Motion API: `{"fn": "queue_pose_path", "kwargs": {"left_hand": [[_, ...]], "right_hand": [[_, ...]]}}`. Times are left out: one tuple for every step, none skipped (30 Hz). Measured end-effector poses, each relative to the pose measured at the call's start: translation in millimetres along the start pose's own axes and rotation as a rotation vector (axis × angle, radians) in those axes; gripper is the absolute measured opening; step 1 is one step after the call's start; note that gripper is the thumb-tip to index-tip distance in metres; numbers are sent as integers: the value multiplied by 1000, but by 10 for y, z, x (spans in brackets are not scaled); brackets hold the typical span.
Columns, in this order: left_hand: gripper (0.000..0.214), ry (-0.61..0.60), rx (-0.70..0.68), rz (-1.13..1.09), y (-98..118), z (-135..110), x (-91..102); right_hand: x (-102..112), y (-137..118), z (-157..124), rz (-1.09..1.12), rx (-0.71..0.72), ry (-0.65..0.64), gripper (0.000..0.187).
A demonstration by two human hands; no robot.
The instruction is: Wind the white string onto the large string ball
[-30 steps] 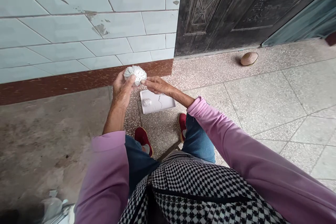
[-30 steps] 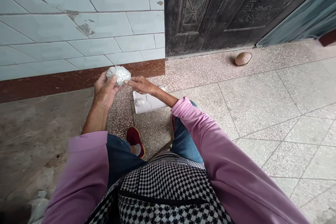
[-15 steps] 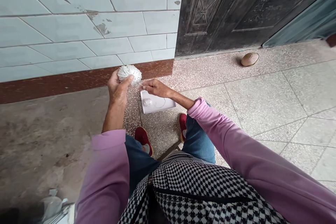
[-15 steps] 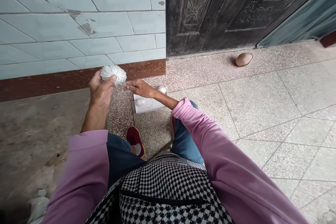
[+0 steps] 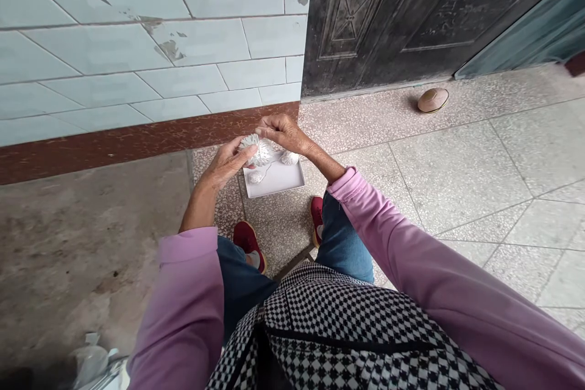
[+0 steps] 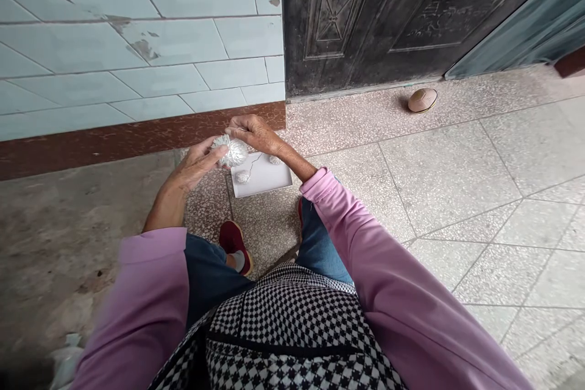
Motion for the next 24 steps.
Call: {"fn": "queue_pose_path", "kwargs": {"left_hand": [[79, -39, 16, -2, 18, -14, -31], [78, -71, 26, -7, 35, -28, -58], [76, -97, 31, -18, 50, -39, -79], [74, -115, 29, -33, 63, -49, -96], [72, -127, 20, -54, 74, -55, -107], [71, -132, 8, -77, 82, -58, -113], [70, -130, -8, -100, 90, -57, -114], [69, -123, -25, -123, 97, -54, -112], [69, -110, -45, -144, 106, -50, -106], [69, -94, -65, -163, 117, -46, -100], [70, -75, -83, -180, 130, -41, -94], [72, -56, -100, -195, 145, -38, -89], [73, -38, -117, -208, 161, -34, -85], [72, -18, -133, -219, 176, -31, -80], [71, 2, -149, -231, 190, -25, -70], [69, 23, -166, -245, 200, -18, -56], [68, 47, -184, -262, 204, -9, -33], [68, 73, -204, -281, 203, 3, -2], [68, 98, -223, -299, 195, 16, 37], [68, 125, -243, -314, 181, 29, 83], [68, 153, -263, -322, 162, 41, 136], [67, 182, -283, -324, 138, 51, 196], [65, 213, -301, -319, 110, 59, 259], [63, 241, -314, -307, 78, 66, 320]], "right_hand": [[18, 27, 14, 2, 5, 3, 56], [26, 58, 30, 14, 10, 0, 60], [27, 88, 44, 35, 14, -7, 63], [22, 112, 56, 66, 20, -17, 66], [13, 128, 64, 101, 30, -29, 69], [4, 133, 69, 138, 44, -38, 72], [-5, 131, 71, 171, 55, -41, 73], [-11, 126, 74, 193, 59, -38, 73], [-15, 124, 79, 204, 52, -26, 72], [-17, 127, 90, 206, 36, -9, 70], [-20, 135, 106, 202, 15, 8, 67], [-26, 148, 127, 196, -3, 23, 66], [-34, 165, 152, 188, -18, 32, 66], [-43, 185, 177, 178, -26, 37, 67], [-53, 206, 199, 165, -27, 40, 68], [-62, 228, 215, 144, -25, 41, 68], [-74, 251, 224, 115, -22, 40, 65], [-86, 271, 224, 79, -19, 38, 62], [-105, 287, 219, 40, -16, 28, 58], [-131, 298, 210, 2, -10, 11, 53], [-166, 303, 197, -33, -3, -12, 48], [-206, 302, 183, -60, 5, -38, 44], [-252, 297, 169, -78, 15, -66, 40], [-302, 288, 155, -85, 26, -96, 36]]}}
Point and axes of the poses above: each hand's wrist, its own z-axis towards the middle knuckle, its own x-axis out of the back of the hand, y = z × x, the point moved 6 cm from there along z, towards the middle knuckle, and after that the axes turned 12 degrees about -y, right-handed, at the moved point
